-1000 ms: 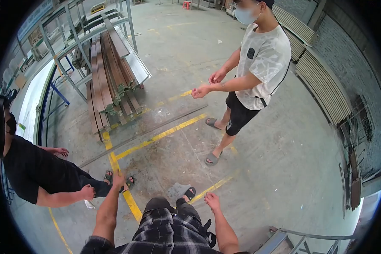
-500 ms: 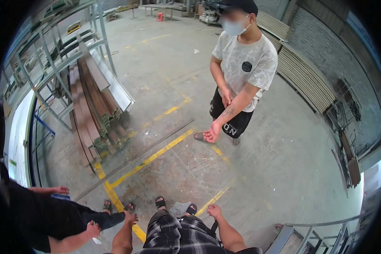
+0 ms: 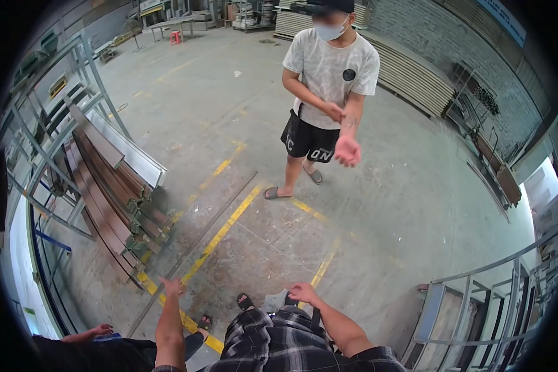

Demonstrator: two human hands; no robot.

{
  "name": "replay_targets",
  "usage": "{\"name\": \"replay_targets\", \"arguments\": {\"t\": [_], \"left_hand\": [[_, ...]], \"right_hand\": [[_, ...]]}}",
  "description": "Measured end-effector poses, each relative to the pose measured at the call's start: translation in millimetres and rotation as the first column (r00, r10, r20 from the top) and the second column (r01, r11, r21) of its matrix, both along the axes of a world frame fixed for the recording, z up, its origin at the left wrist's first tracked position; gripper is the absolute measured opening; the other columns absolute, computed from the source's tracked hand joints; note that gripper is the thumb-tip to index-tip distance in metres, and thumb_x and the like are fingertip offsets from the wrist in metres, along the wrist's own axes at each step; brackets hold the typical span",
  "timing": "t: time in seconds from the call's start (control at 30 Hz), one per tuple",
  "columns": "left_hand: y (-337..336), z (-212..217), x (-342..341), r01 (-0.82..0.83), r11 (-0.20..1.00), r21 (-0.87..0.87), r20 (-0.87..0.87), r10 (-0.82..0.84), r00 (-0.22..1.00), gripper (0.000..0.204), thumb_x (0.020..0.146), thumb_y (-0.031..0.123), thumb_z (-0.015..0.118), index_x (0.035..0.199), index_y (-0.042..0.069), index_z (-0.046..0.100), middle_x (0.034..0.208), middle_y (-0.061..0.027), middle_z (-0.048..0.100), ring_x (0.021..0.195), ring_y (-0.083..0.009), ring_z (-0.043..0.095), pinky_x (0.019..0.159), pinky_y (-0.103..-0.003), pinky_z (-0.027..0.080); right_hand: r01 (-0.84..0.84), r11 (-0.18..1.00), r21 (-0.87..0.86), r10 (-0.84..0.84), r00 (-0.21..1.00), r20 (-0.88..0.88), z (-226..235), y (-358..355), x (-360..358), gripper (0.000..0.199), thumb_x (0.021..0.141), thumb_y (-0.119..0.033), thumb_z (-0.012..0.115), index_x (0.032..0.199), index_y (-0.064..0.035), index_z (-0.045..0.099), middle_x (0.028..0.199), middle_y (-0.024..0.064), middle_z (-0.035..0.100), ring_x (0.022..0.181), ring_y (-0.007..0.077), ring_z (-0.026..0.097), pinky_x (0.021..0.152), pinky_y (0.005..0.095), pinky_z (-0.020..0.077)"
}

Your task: Moving a long wooden board to a work table and sanding its edges with a sanding sponge.

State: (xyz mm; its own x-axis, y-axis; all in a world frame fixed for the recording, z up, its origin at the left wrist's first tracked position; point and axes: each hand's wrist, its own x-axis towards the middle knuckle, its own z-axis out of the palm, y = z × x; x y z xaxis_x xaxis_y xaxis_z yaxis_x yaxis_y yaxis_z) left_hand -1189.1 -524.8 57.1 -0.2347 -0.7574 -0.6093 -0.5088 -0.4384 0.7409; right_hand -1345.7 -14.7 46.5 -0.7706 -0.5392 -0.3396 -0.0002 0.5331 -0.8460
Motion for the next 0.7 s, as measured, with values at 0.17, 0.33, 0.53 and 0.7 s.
{"name": "replay_targets", "arguments": {"t": [0.17,0.33,0.53,0.7], "left_hand": [[33,-20,13,0.18,0.974,-0.137,0.082,-0.17,0.982,0.088,0.083,0.016,0.057,0.146,0.01,-0.004,0.081,-0.0187,0.058,0.046,-0.0225,0.054,0.039,-0.036,0.044],[56,-98,104,0.198,0.949,-0.245,0.168,-0.16,0.973,0.069,0.082,0.02,0.06,0.14,0.007,0.024,0.1,-0.018,0.057,0.054,-0.0245,0.059,0.04,-0.036,0.046],[127,-81,155,0.188,0.943,0.274,0.052,-0.21,0.976,0.038,0.084,0.025,0.055,0.119,0.016,0.045,0.08,-0.0092,0.052,0.06,-0.0269,0.059,0.051,-0.041,0.046],[176,-67,174,-0.054,0.885,0.463,0.113,0.001,0.994,0.038,0.088,0.03,0.047,0.121,0.012,0.042,0.078,-0.0094,0.054,0.063,-0.0273,0.059,0.061,-0.05,0.044]], "right_hand": [[-0.807,0.59,-0.017,0.799,0.581,0.153,47,-95,15,0.033,0.073,-0.027,0.069,0.096,-0.0048,0.063,0.085,0.0148,0.066,0.079,0.0206,0.063,0.068,0.0328,0.0473],[-0.894,0.431,-0.123,0.901,0.417,0.121,112,-125,16,0.036,0.073,-0.028,0.069,0.099,-0.0045,0.062,0.09,0.0167,0.066,0.08,0.0254,0.063,0.07,0.0373,0.0475],[-0.888,0.415,-0.198,0.908,0.393,0.143,122,-118,15,0.044,0.07,-0.029,0.073,0.105,-0.0058,0.062,0.092,0.0145,0.067,0.082,0.0266,0.063,0.072,0.0386,0.0479],[-0.949,0.284,-0.137,0.945,0.253,0.208,114,-126,11,0.048,0.068,-0.031,0.074,0.107,-0.0048,0.061,0.095,0.0146,0.067,0.084,0.0259,0.063,0.073,0.0378,0.048]]}}
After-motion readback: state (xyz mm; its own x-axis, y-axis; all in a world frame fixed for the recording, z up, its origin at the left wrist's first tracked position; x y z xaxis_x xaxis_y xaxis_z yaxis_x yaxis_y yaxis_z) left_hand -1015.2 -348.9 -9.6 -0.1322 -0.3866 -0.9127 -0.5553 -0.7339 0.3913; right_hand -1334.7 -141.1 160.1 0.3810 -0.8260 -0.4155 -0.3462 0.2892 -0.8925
